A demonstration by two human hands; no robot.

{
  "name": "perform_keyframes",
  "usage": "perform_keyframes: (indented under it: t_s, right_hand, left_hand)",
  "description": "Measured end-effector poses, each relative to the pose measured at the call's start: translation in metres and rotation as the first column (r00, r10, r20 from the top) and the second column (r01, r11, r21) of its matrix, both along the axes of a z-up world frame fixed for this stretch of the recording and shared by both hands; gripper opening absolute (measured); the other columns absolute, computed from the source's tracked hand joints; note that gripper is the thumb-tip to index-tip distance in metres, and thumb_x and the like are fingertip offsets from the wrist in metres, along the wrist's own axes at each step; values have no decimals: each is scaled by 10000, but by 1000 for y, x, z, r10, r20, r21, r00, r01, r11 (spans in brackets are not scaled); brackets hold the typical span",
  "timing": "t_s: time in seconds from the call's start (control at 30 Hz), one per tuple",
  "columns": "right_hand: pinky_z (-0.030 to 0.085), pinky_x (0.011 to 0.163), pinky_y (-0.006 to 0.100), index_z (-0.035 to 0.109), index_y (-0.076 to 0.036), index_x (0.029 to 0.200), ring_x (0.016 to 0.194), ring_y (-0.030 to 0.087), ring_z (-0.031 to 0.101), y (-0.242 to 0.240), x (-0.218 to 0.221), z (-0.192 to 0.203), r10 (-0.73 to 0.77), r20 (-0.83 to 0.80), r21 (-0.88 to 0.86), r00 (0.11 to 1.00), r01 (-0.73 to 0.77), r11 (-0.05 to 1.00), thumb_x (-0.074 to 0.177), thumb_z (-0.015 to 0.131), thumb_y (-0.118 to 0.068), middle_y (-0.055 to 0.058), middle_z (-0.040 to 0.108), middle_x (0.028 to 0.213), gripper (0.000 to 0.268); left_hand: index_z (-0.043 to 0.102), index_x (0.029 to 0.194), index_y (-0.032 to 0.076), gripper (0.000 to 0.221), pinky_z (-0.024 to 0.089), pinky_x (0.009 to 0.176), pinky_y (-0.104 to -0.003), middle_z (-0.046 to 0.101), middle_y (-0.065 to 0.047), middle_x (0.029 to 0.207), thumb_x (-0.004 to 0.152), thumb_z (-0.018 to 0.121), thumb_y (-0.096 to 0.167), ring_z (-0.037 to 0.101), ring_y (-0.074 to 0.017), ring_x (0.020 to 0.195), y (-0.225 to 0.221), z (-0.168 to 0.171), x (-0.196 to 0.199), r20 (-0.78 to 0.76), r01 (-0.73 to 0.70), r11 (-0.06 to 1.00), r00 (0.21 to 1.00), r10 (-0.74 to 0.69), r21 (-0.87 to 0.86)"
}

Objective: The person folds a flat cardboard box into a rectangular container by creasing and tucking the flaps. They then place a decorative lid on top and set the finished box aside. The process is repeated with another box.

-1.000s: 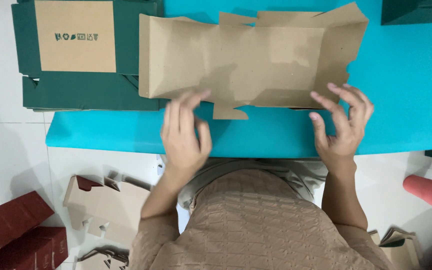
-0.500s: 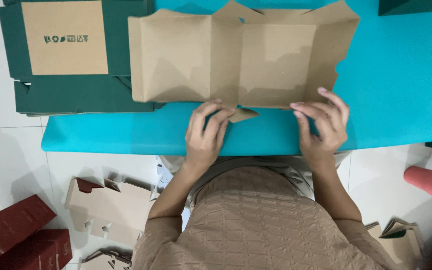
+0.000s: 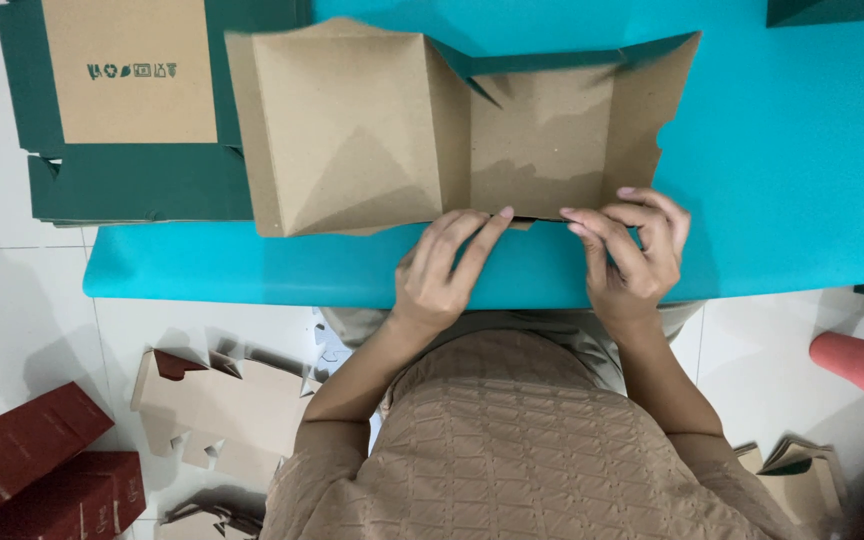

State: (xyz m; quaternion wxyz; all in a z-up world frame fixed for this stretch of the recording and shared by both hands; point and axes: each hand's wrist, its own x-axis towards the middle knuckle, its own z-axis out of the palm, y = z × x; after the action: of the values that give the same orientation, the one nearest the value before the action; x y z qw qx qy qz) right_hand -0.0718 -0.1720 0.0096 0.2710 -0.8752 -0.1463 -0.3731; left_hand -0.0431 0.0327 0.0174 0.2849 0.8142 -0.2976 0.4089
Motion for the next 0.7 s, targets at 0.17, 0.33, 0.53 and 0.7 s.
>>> perform_keyframes:
  t_s: [0.17,0.33,0.53,0.7]
  right_hand:
    - [498,926,453,798,-68,974,1002,338,614,5,1,10,13,-11,19,1000,-13,1000,954,758,-84,41,595,848,47]
    - [493,930,464,796,-43,983,987,351,611,4,2,9,42,-3,31,999,-42,999,962,740,-80,72,615,858,69]
    - [485,929,474,792,-40,988,1008,362,620,0,2,10,66,-5,35,998,-66,997,946,755,-76,71,627,873,66]
    - [478,914,443,794,-77,982,977,313,591,-1,0,6,56,-17,4,998,-56,998,928,773,-61,31,633,900,60]
  left_hand:
    - [752,1108,123,227,653,730,-304,665,-65,977,903,712,35,712,-213,894,-8,7,5,91,-77,996,993,73,41]
    - [753,1130,152,235,640,751,-280,724,-53,1034,936,671,48,732,-214,941,-14,16,7,154,-131,989,981,119,71]
    - [734,1161,126,223,611,737,-246,732,-34,1143,987,605,73,728,-203,1044,-26,18,0,146,-135,983,983,116,126]
    - [673,1283,109,343,583,734,-216,673,-53,1300,1025,463,26,680,-187,1164,-30,12,-3,220,-304,902,945,243,308]
